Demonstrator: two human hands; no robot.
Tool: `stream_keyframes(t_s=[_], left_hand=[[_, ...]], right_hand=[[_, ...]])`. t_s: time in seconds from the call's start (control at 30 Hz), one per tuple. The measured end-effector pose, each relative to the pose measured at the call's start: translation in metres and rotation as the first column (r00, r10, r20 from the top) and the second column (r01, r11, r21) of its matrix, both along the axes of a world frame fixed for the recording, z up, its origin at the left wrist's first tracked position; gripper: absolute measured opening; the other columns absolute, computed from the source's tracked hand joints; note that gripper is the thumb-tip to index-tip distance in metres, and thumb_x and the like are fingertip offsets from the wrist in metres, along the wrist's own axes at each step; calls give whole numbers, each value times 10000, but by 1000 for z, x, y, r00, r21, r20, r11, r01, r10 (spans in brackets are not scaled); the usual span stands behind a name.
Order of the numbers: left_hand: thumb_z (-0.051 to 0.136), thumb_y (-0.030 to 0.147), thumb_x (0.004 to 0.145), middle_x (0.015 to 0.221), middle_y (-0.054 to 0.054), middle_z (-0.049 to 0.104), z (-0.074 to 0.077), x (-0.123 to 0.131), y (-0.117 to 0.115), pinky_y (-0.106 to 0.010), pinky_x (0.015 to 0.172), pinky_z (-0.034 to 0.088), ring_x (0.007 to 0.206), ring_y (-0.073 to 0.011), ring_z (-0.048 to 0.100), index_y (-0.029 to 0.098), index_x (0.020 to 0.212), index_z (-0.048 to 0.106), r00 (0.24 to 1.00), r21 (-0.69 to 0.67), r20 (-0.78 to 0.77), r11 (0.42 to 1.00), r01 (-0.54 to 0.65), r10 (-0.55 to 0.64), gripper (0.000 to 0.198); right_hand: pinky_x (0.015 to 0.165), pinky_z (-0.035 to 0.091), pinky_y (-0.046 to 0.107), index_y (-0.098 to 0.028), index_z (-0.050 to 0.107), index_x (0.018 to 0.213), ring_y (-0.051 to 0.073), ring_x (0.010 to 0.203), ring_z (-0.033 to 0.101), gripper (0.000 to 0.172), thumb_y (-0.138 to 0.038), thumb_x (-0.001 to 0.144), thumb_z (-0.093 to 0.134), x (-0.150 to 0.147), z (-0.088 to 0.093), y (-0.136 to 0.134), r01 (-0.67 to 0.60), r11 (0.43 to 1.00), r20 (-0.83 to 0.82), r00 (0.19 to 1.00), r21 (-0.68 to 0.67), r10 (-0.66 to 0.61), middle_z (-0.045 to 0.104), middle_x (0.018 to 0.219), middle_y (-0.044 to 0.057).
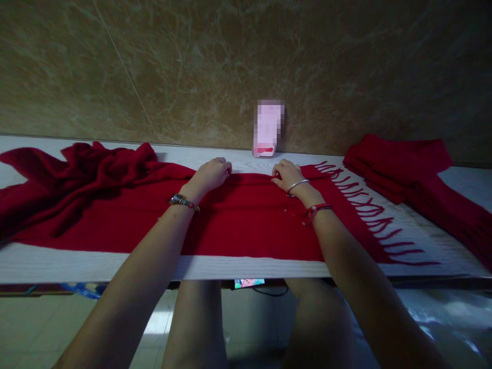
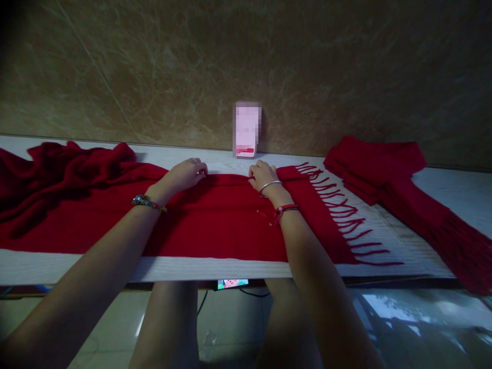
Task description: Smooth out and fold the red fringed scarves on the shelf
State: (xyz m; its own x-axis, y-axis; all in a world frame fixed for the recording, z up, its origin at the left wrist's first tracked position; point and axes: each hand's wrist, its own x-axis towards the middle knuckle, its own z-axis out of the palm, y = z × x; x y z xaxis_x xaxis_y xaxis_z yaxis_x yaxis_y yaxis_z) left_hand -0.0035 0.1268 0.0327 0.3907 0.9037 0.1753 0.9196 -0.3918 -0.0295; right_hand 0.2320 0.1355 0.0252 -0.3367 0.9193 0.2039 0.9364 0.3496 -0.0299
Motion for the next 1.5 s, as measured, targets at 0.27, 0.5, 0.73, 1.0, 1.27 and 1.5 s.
stream_keyframes(t_s=[0.27, 0.5, 0.73, 1.0, 1.27, 1.5], left_hand=[[504, 161, 746, 933, -83, 652, 2, -4, 4, -260, 758, 470, 819, -180, 602, 129, 889, 653, 983, -96, -15, 978, 182, -185, 208], [487, 204, 826, 955, -61, 689, 0, -3, 3, -241, 735, 460, 809, -158, 621, 151, 1093, 612, 993, -161, 64, 981, 110, -101, 299], [462, 156, 830, 969, -70, 680, -2, -8, 7, -265, 805, 459, 894, -176, 615, 158, 1060, 651, 990, -134, 79, 983, 124, -114, 297], [347, 195, 915, 1133, -141, 605, 10, 7, -11, -360, 834, 480, 1003, -245, 600, 138, 1140, 575, 937, 176, 278, 948, -264, 210, 325], [318, 444, 945, 1552, -128, 185, -25, 7, 2, -532, 1093, 250, 1418, -333, 128, 225, 1456, 276, 971, -238, 47, 946, -218, 235, 557], [211, 547, 926, 1560, -121, 135, -22, 6, 2, -667, 1049, 184, 1409, -388, 103, 272, 1469, 243, 953, -332, 5, 900, -284, 302, 610]], right_hand=[[724, 362, 329, -177, 620, 709, 196, 805, 580, 211, -327, 840, 550, 6, 7, 3, -99, 984, -15, 995, -149, 98, 665, 825, 61], [819, 402, 361, -203, 641, 1025, 221, 952, 601, 249, -164, 782, 605, 12, 4, 5, -116, 989, -59, 992, -94, 111, 683, 1052, 75], [826, 390, 395, -206, 640, 982, 254, 1000, 578, 214, -127, 800, 559, 12, -1, 9, -47, 988, -163, 984, 149, 72, 669, 1035, 85], [843, 377, 448, -208, 619, 883, 272, 1010, 497, 203, -104, 830, 453, -1, -3, 0, 185, 917, -317, 946, 353, -69, 583, 988, 89], [872, 442, 439, -172, 568, 1152, 282, 1081, 468, 398, -69, 772, 513, -6, -12, 1, 213, 949, -309, 941, 231, -136, 502, 1159, 141], [957, 414, 510, -231, 529, 1271, 300, 1219, 456, 394, -260, 894, 416, -10, -20, 1, 51, 993, -63, 996, -111, -59, 514, 1325, 133]])
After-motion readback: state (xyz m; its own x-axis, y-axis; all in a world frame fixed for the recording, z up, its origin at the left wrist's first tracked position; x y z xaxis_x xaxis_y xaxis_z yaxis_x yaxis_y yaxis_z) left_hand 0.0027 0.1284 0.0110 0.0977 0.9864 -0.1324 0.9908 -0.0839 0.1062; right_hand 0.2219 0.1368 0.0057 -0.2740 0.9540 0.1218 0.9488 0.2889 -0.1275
